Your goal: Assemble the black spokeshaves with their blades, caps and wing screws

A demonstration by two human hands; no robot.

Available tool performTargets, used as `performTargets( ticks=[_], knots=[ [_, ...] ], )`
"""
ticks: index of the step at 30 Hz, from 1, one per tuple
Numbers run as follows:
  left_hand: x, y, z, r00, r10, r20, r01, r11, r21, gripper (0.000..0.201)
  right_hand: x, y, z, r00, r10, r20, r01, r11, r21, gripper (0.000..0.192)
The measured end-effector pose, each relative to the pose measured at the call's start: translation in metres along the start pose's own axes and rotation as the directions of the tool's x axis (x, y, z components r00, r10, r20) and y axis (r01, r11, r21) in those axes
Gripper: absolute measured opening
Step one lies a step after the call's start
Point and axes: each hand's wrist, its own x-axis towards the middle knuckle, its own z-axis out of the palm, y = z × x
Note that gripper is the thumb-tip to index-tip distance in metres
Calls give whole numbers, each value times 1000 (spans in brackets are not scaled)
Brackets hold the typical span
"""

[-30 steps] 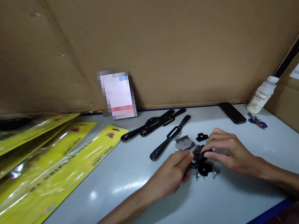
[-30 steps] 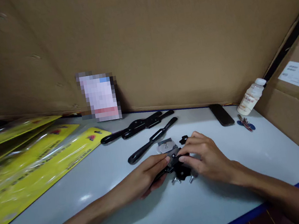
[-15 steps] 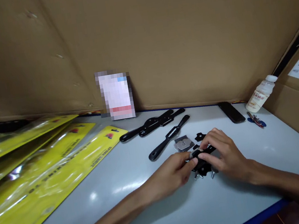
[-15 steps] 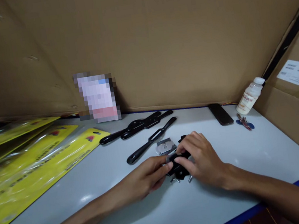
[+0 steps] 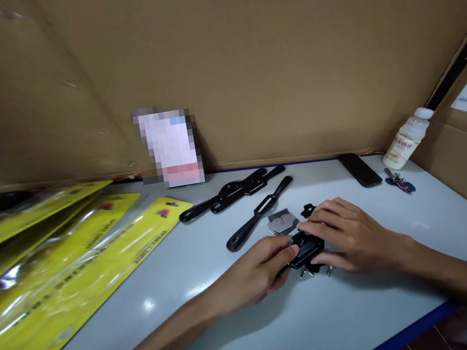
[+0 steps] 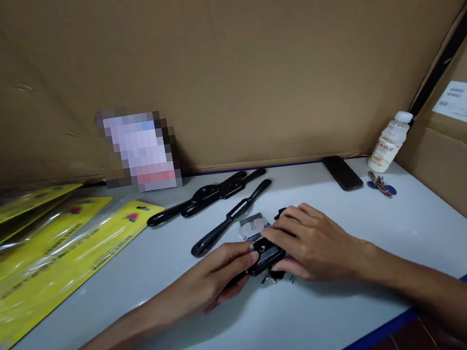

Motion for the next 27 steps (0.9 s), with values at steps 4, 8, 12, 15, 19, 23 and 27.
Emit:
performTargets(
  ticks=[4, 8, 12, 15, 19, 23, 27],
  knots=[
    [0, 0, 1, 1000, 5, -17, -5, 1000, 23, 38, -1, -1, 5, 1000, 9, -15, -9, 1000, 1, 36],
    [0, 2, 0, 1000, -4, -9, 5, 999, 42, 39, -1, 1, 6, 1000, 2, -30, -2, 1000, 7, 36],
    [0, 2, 1, 1000, -22, -15, 22, 1000, 21, 37, -1, 2, 9, 998, -18, -59, 18, 1000, -10, 35],
    [0, 1, 3, 999, 0, -35, 1, 1000, 18, 38, -1, 3, 8, 999, -4, -49, 4, 1000, 1, 35],
    [1, -1, 4, 997, 8, -81, -11, 999, -41, 40, 2, 4, -5, 993, 3, -117, 3, 999, 52, 43],
    [4, -4, 2, 988, -20, -155, -4, 988, -153, 39, 4, -2, -18, 942, 119, -315, -68, 984, 167, 9],
    [6, -6, 1, 981, 3, -194, -37, 985, -170, 37, 1, -19, -8, 993, 50, -109, -25, 975, 220, 14]
  ],
)
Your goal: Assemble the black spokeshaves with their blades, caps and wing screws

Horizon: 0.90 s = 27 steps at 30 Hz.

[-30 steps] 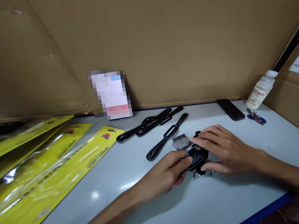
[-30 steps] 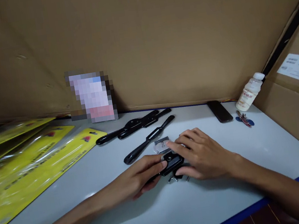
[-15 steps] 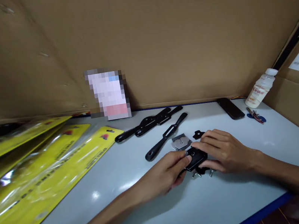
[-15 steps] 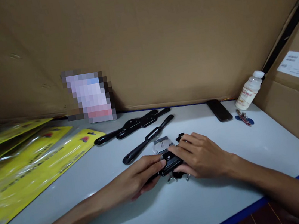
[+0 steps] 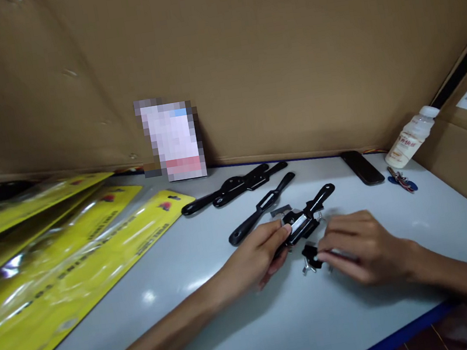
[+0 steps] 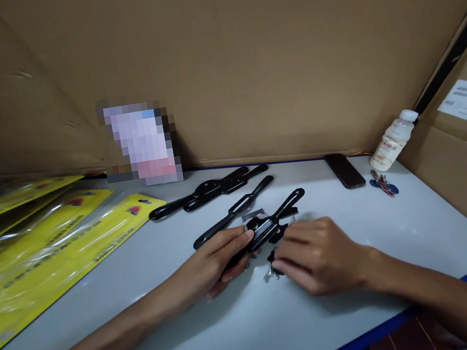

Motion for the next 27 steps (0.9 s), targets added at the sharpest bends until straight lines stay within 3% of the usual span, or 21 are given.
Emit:
performTargets(
  ticks=[4, 7, 11, 14, 18, 20, 22, 27],
  knots=[
    [-1, 2, 1, 1000, 16, 1, -16, 1000, 24, 40, -8, -12, 24, 966, 48, 254, -21, 994, -110, 20],
    [0, 2, 2, 1000, 11, 5, -11, 999, 31, 40, -9, -13, 30, 954, 13, 300, 33, 989, -146, 28],
    [2, -1, 3, 1000, 0, 5, -1, 999, 35, 42, -5, -11, 22, 990, -73, 120, 80, 996, -51, 31],
    [3, -2, 2, 1000, -10, 19, 9, 998, 59, 44, -1, -10, 11, 995, 68, -74, -53, 981, 185, 21],
    [2, -1, 2, 998, -32, 59, 25, 994, 109, 39, 3, -7, 4, 896, 404, -187, -316, 873, 371, 10],
    [1, 0, 3, 997, -21, 79, 10, 991, 135, 36, 4, -4, 5, 852, 484, -198, -386, 837, 387, 8],
    [1, 0, 4, 996, 1, 90, -15, 988, 156, 36, 5, -2, 8, 849, 487, -204, -391, 840, 377, 9],
    [1, 2, 7, 994, 8, 105, -28, 982, 184, 37, 7, 1, 15, 893, 387, -230, -302, 894, 331, 15]
  ],
)
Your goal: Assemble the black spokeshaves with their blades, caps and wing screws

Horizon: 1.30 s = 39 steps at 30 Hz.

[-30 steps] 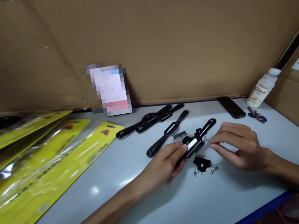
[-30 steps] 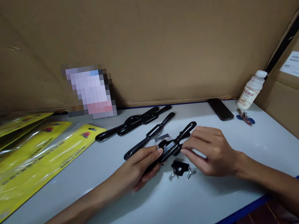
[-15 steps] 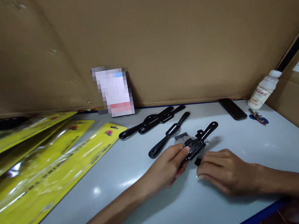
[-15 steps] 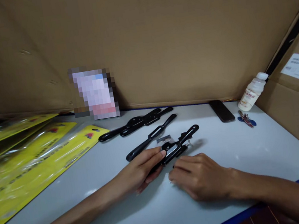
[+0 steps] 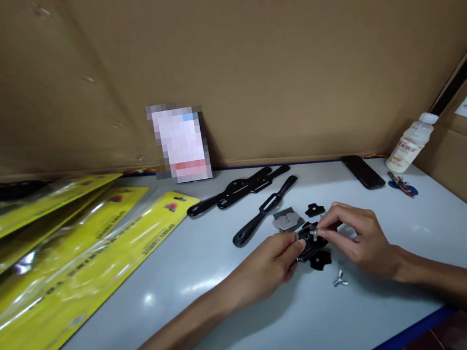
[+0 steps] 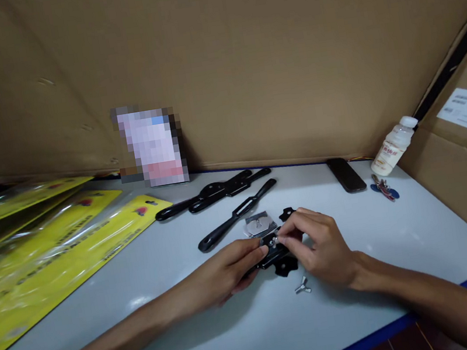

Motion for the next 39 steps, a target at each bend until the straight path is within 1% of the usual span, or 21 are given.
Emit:
performTargets(
  ticks=[4, 7, 11, 12, 14, 16, 19, 21, 23, 24, 28, 33, 35, 37, 39],
  knots=[
    [-1, 2, 0, 1000, -23, 3, 23, 999, 32, 36, -1, 2, 3, 998, -38, 54, 38, 999, 12, 15],
    [-1, 2, 1, 1000, -6, -11, 6, 999, 32, 38, -3, 3, 4, 988, -105, 114, 110, 993, -40, 17],
    [2, -2, 3, 999, 33, -11, -33, 998, 54, 39, -3, 4, 4, 947, -212, 241, 258, 949, -179, 24],
    [3, -4, 3, 999, 45, -6, -44, 997, 64, 38, -3, 4, 4, 937, -220, 273, 279, 939, -202, 24],
    [4, -5, 3, 998, 65, 5, -65, 994, 88, 37, -3, 4, 3, 931, -203, 304, 275, 937, -218, 24],
    [4, -6, 3, 997, 78, 13, -79, 992, 100, 32, -3, 4, 3, 941, -162, 297, 226, 954, -198, 24],
    [4, -7, 2, 995, 93, 29, -95, 992, 78, 25, -4, 4, 4, 963, -72, 259, 110, 984, -136, 23],
    [3, -8, 2, 993, 115, 36, -117, 991, 58, 25, -4, 4, 5, 973, -6, 232, 31, 994, -105, 22],
    [3, -6, 1, 991, 128, 47, -130, 990, 55, 26, -5, 5, 8, 976, 23, 215, -2, 995, -98, 21],
    [2, -5, 0, 991, 127, 51, -130, 990, 58, 26, -5, 5, 9, 978, 13, 208, 9, 994, -106, 21],
    [0, 1, -1, 995, 89, 47, -92, 994, 56, 31, -6, 8, 13, 979, -87, 186, 116, 982, -151, 20],
    [6, -4, 2, 997, 77, 22, -78, 996, 44, 37, -8, 13, 15, 982, -106, 157, 131, 979, -158, 18],
    [9, -7, 3, 997, 81, 11, -82, 995, 53, 38, -8, 15, 15, 981, -135, 139, 158, 973, -169, 18],
    [11, -9, 3, 996, 89, 9, -89, 995, 50, 38, -8, 18, 14, 972, -197, 126, 219, 955, -200, 17],
    [12, -9, 3, 994, 106, 4, -106, 994, 30, 37, -8, 21, 13, 947, -291, 132, 316, 919, -238, 17]
  ],
)
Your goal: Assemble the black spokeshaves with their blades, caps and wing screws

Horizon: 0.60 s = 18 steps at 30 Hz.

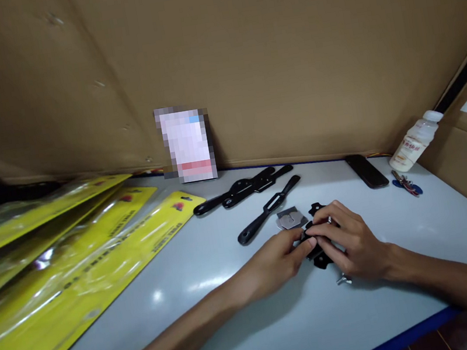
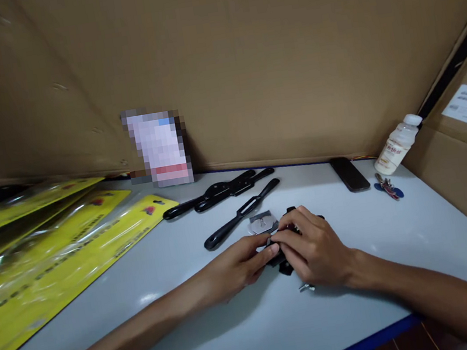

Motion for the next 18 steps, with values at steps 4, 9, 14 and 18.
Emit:
performTargets(
  ticks=[4, 9, 14, 18],
  knots=[
    [-2, 2, -1, 1000, 30, -6, -30, 999, 13, 35, -1, 5, -1, 992, -128, 2, 127, 989, -78, 17],
    [-7, 8, -3, 999, 34, 18, -35, 998, 59, 29, 2, -2, 0, 996, -88, -19, 87, 995, -46, 18],
    [-9, 11, -5, 998, 28, 61, -31, 999, 45, 25, 2, -9, 2, 990, 143, 2, -142, 979, 148, 12],
    [-8, 10, -5, 996, -53, 67, 50, 997, 51, 26, 1, -9, 2, 957, 288, 42, -289, 923, 256, 7]
  ],
)
